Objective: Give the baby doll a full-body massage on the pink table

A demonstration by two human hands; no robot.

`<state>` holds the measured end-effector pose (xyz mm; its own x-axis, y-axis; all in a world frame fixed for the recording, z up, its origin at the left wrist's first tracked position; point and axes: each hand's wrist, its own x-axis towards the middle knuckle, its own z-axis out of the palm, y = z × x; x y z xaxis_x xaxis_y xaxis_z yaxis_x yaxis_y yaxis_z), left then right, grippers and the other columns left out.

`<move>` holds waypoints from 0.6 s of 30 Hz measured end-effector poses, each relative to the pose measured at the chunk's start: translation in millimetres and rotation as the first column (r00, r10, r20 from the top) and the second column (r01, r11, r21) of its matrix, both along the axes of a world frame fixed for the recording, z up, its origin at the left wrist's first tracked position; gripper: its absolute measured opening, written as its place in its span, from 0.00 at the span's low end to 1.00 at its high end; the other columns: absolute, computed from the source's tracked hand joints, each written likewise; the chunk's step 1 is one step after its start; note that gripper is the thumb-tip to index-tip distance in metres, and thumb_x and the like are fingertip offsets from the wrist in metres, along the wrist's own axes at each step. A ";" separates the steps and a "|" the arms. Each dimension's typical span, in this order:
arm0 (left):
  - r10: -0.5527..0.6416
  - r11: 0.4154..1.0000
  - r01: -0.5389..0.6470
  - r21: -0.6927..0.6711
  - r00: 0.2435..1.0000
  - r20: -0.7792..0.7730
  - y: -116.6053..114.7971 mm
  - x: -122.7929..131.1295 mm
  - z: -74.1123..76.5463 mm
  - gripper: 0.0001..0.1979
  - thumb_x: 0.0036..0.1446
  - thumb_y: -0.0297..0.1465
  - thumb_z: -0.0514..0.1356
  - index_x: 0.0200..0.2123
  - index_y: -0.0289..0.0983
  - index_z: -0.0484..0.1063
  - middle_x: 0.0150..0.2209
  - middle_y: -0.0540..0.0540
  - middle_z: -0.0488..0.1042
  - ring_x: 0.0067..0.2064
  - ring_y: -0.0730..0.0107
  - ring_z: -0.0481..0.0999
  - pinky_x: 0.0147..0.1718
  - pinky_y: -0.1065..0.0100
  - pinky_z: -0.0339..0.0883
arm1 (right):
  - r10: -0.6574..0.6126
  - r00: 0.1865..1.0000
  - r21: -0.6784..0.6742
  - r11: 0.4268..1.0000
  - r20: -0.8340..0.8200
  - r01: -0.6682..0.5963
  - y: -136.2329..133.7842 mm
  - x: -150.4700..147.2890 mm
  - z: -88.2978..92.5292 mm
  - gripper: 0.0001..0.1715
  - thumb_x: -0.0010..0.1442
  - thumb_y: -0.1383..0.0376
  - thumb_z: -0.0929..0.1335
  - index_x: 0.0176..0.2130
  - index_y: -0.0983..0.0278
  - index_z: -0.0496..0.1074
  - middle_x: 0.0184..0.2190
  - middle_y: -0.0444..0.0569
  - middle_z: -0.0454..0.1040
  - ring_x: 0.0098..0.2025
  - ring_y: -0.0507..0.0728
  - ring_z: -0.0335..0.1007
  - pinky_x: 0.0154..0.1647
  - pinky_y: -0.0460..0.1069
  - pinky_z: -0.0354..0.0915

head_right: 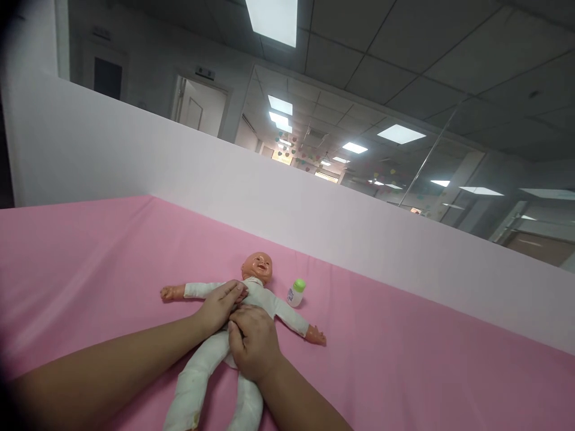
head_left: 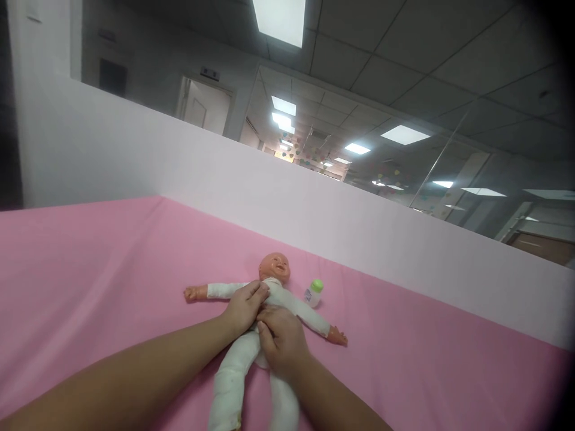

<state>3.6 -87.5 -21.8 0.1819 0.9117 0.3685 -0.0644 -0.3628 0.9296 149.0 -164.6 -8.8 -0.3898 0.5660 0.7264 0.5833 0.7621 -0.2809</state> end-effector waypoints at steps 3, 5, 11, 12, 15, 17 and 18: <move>-0.019 0.990 0.040 0.134 0.988 -0.152 -7.9 -6.0 5.0 0.20 0.68 0.47 0.53 0.33 0.39 0.73 0.32 0.48 0.75 0.37 0.63 0.72 0.40 0.62 0.67 | 0.058 0.998 0.001 0.998 -0.023 -0.058 -9.8 12.6 1.9 0.16 0.66 0.64 0.65 0.49 0.60 0.77 0.46 0.50 0.82 0.53 0.59 0.77 0.62 0.57 0.67; -0.045 0.990 0.064 0.125 0.987 -0.154 -8.9 -9.2 8.3 0.20 0.69 0.46 0.52 0.34 0.39 0.73 0.33 0.48 0.75 0.38 0.63 0.73 0.42 0.62 0.67 | 0.101 0.995 -0.016 0.995 -0.001 -0.101 -15.9 15.9 6.7 0.17 0.65 0.63 0.66 0.52 0.60 0.76 0.48 0.50 0.82 0.56 0.59 0.76 0.64 0.57 0.66; -0.059 0.998 0.060 0.013 0.995 -0.077 -6.8 -14.8 14.9 0.18 0.69 0.45 0.53 0.37 0.39 0.74 0.38 0.47 0.77 0.41 0.63 0.74 0.46 0.61 0.68 | 0.250 0.961 -0.057 0.968 0.117 -0.245 -29.5 10.1 21.9 0.22 0.64 0.56 0.68 0.54 0.62 0.75 0.54 0.53 0.80 0.58 0.59 0.75 0.68 0.57 0.62; -0.039 0.999 0.043 0.028 0.991 -0.129 -7.6 -16.0 15.6 0.16 0.69 0.44 0.55 0.38 0.39 0.75 0.38 0.47 0.77 0.41 0.63 0.74 0.45 0.61 0.68 | 0.266 0.956 -0.065 0.964 0.126 -0.260 -31.6 9.5 23.6 0.23 0.64 0.55 0.68 0.55 0.63 0.75 0.54 0.54 0.80 0.58 0.59 0.75 0.68 0.57 0.61; 0.025 0.993 0.008 0.117 0.960 -0.279 -10.0 -19.3 16.7 0.11 0.66 0.39 0.58 0.43 0.40 0.76 0.40 0.47 0.78 0.43 0.61 0.75 0.46 0.60 0.67 | 0.285 0.946 -0.092 0.957 0.151 -0.274 -37.1 9.7 27.3 0.25 0.64 0.54 0.68 0.56 0.64 0.74 0.55 0.55 0.79 0.60 0.59 0.74 0.69 0.56 0.60; 0.020 0.993 0.014 0.120 0.959 -0.281 -10.4 -20.3 17.7 0.11 0.65 0.38 0.59 0.45 0.40 0.77 0.42 0.47 0.78 0.45 0.61 0.75 0.48 0.59 0.67 | 0.298 0.940 -0.107 0.953 0.167 -0.284 -40.0 10.0 29.2 0.26 0.64 0.54 0.68 0.56 0.65 0.74 0.56 0.55 0.78 0.61 0.59 0.73 0.70 0.55 0.59; -0.001 0.996 0.024 0.090 0.969 -0.246 -10.6 -20.2 19.0 0.11 0.65 0.39 0.60 0.44 0.40 0.77 0.42 0.46 0.79 0.46 0.60 0.75 0.49 0.59 0.67 | 0.303 0.937 -0.112 0.951 0.172 -0.287 -41.0 9.9 30.0 0.27 0.64 0.54 0.68 0.57 0.65 0.73 0.57 0.55 0.78 0.62 0.58 0.72 0.70 0.55 0.59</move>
<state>-16.6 -98.1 -2.8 0.2886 0.8731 0.3929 0.1568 -0.4479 0.8802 158.8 -205.7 21.2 -0.6714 0.4603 0.5808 0.3831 0.8864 -0.2598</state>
